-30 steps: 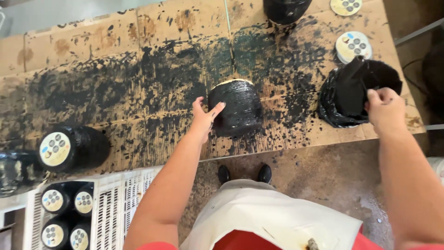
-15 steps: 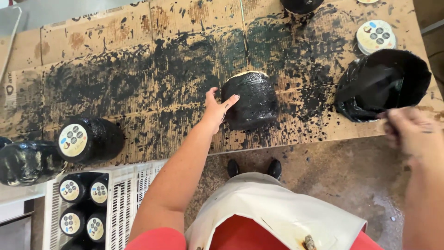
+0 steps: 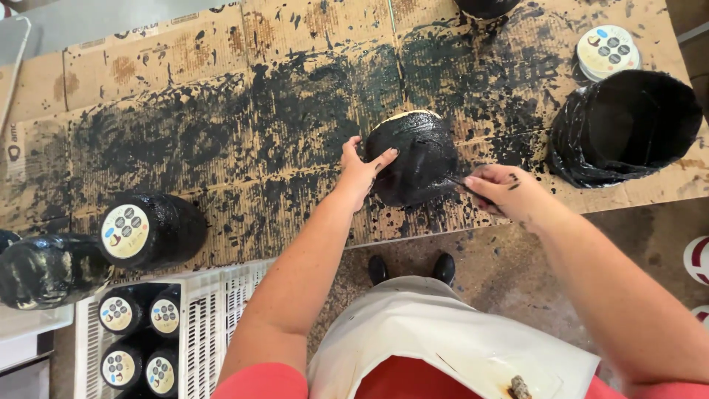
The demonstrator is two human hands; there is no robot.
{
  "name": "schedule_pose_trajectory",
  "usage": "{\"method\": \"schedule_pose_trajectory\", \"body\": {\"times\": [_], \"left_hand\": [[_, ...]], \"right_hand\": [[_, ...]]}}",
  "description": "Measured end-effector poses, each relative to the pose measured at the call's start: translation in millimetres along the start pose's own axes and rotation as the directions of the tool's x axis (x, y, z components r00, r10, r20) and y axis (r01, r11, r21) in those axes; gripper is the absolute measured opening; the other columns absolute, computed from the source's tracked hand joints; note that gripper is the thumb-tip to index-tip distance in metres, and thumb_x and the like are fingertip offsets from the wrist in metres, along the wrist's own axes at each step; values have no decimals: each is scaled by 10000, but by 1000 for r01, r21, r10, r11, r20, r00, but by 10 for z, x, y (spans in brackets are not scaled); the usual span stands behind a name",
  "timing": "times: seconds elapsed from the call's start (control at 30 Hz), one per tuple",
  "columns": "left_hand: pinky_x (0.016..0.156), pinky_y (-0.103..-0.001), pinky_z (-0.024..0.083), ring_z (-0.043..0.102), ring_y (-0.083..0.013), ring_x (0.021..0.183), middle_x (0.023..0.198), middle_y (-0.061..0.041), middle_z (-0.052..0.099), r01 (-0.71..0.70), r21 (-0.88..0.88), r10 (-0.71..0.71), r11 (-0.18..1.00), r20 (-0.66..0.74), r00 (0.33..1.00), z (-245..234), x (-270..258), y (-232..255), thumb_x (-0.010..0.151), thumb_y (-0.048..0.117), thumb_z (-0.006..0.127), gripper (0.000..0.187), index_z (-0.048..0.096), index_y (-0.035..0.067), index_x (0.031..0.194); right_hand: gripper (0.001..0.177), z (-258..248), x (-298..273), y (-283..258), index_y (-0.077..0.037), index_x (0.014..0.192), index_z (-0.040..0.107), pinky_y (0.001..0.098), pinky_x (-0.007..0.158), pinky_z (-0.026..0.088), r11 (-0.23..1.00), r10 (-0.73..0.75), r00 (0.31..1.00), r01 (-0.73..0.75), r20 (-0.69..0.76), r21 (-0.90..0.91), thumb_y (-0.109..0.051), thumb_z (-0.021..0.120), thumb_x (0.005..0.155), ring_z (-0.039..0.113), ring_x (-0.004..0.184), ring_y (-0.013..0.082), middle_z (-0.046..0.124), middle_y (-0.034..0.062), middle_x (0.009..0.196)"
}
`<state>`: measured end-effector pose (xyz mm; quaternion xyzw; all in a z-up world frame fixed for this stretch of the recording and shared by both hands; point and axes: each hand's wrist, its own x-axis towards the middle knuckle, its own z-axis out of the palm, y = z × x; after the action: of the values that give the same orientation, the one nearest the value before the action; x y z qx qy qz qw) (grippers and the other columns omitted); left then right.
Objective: Applying black wax to cheese wheels using a brush and dipping them into a wax container
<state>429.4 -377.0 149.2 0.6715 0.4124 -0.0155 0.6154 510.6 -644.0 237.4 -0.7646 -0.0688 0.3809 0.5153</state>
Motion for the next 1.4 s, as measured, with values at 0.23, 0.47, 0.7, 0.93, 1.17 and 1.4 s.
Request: {"method": "schedule_pose_trajectory", "body": {"times": [0.23, 0.47, 0.7, 0.93, 1.17, 1.4], "left_hand": [[1200, -507, 346, 291, -308, 1504, 1666, -117, 158, 183, -38, -179, 982, 97, 979, -67, -143, 364, 703, 484, 796, 1042, 260, 217, 1556], [1204, -527, 340, 271, -292, 1527, 1695, -88, 116, 212, -93, -199, 973, 134, 971, -92, -134, 386, 719, 413, 804, 1035, 236, 218, 1562], [1135, -539, 384, 339, -295, 1496, 1706, -49, 128, 241, -82, -228, 967, 141, 963, -69, -119, 450, 730, 400, 797, 1021, 225, 263, 1564], [1169, -487, 357, 329, -281, 1492, 1682, -79, 186, 174, -50, -167, 983, 115, 979, -39, -55, 352, 719, 440, 806, 1012, 261, 230, 1544], [1182, -570, 334, 321, -330, 1505, 1698, -87, 117, 219, -44, -211, 975, 137, 968, -70, -62, 490, 718, 384, 818, 1032, 241, 251, 1564], [1163, -487, 431, 422, -293, 1430, 1647, -63, 181, 272, 104, -288, 957, 209, 934, 43, -68, 876, 707, 449, 792, 1037, 270, 237, 1578]], "right_hand": [[224, -426, 27, -50, -69, 1114, 756, 280, 640, 491, 931, 263, 963, -269, -60, -248, -250, 647, 1041, 599, 734, 186, 666, 98, 834], [245, -784, 145, 763, -67, 950, 653, 292, 432, 260, 963, 265, 957, -269, -116, -26, -276, 608, 1071, 426, 543, 153, 535, 60, 665], [336, -394, -283, 99, -127, 1267, 703, 239, 420, 275, 933, 333, 938, -343, -93, -111, -338, 596, 1029, 460, 542, 139, 666, 77, 766], [275, 8, -173, -296, -130, 1065, 716, 333, 635, 464, 884, 245, 965, -260, -87, -388, -366, 576, 1061, 635, 789, 186, 698, 69, 857], [220, -692, -227, 714, -90, 1085, 707, 291, 666, 479, 985, 107, 965, -136, -240, -108, -286, 609, 1078, 566, 718, 150, 651, 62, 826], [264, -812, -370, 1277, -84, 1155, 603, 223, 457, 239, 807, 250, 942, -76, -222, 586, -324, 501, 1115, 370, 527, 102, 476, 38, 700]]}}
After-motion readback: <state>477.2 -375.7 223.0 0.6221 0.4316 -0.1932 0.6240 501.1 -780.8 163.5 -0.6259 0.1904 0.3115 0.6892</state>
